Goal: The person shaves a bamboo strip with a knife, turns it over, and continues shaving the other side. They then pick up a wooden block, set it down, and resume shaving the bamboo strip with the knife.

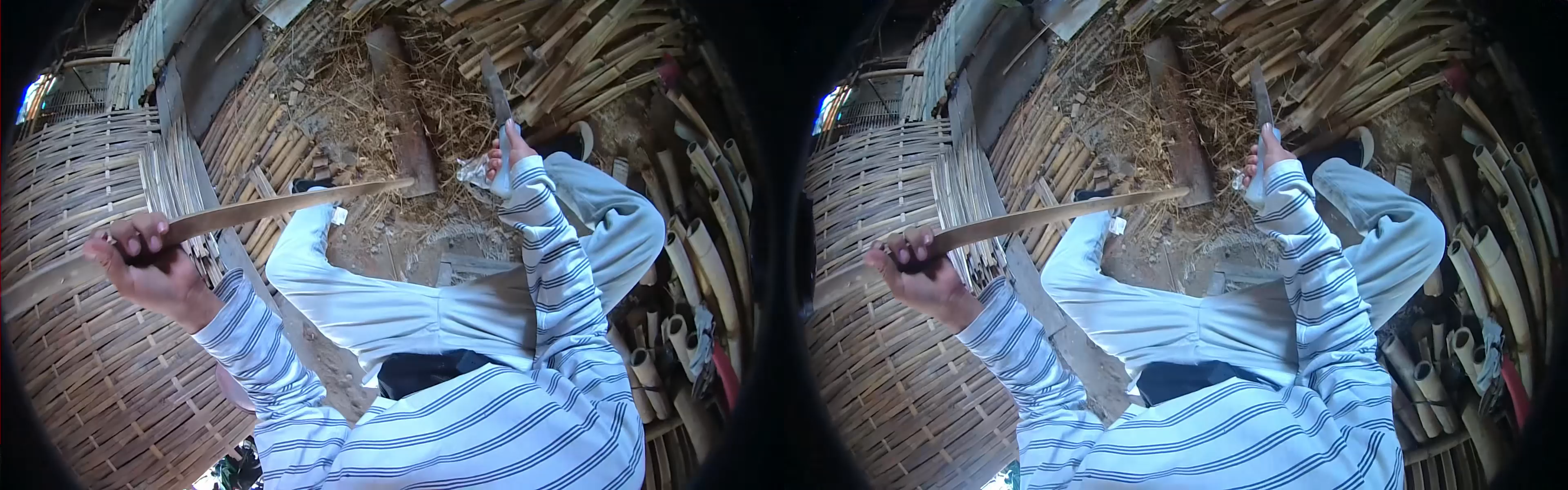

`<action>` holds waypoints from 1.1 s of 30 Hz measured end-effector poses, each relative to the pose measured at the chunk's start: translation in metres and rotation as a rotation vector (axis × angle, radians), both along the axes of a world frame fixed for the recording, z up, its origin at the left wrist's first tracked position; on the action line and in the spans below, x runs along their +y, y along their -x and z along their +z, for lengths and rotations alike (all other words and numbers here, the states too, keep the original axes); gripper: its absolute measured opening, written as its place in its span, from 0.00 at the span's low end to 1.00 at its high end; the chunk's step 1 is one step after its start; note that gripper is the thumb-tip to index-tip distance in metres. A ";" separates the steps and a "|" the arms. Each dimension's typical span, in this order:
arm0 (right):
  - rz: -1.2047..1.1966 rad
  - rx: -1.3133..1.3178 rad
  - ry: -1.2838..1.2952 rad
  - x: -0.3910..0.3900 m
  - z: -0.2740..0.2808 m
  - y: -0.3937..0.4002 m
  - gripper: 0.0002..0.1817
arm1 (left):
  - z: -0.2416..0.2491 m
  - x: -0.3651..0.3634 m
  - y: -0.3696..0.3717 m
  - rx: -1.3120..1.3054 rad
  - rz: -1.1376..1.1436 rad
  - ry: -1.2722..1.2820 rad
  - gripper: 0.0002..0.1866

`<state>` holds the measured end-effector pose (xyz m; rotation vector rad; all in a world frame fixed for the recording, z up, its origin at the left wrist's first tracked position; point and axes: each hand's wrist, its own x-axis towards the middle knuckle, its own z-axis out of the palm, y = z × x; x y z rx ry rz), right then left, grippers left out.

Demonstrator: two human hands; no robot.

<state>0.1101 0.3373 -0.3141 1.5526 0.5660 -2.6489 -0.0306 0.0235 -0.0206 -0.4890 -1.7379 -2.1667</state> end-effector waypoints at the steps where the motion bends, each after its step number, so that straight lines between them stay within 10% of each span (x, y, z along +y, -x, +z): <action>1: -0.008 0.002 -0.013 0.000 0.003 0.001 0.28 | 0.003 0.002 -0.002 0.024 -0.007 -0.006 0.19; 6: -0.040 0.015 -0.127 -0.008 0.007 0.001 0.22 | 0.014 0.004 -0.026 0.104 0.028 0.029 0.18; 15: 0.654 0.189 -1.189 -0.104 0.019 -0.017 0.20 | -0.004 -0.004 -0.037 -0.060 -0.066 -0.038 0.27; 21: 1.212 0.385 -1.030 -0.139 0.081 -0.008 0.22 | -0.005 -0.016 -0.051 -0.048 -0.179 -0.033 0.25; 27: 1.267 -0.312 -1.086 -0.138 -0.064 0.011 0.35 | -0.007 -0.025 -0.049 -0.056 -0.130 -0.028 0.20; 33: 1.298 -0.039 -0.923 -0.166 -0.005 0.002 0.36 | -0.012 -0.035 -0.040 -0.079 0.196 -0.049 0.21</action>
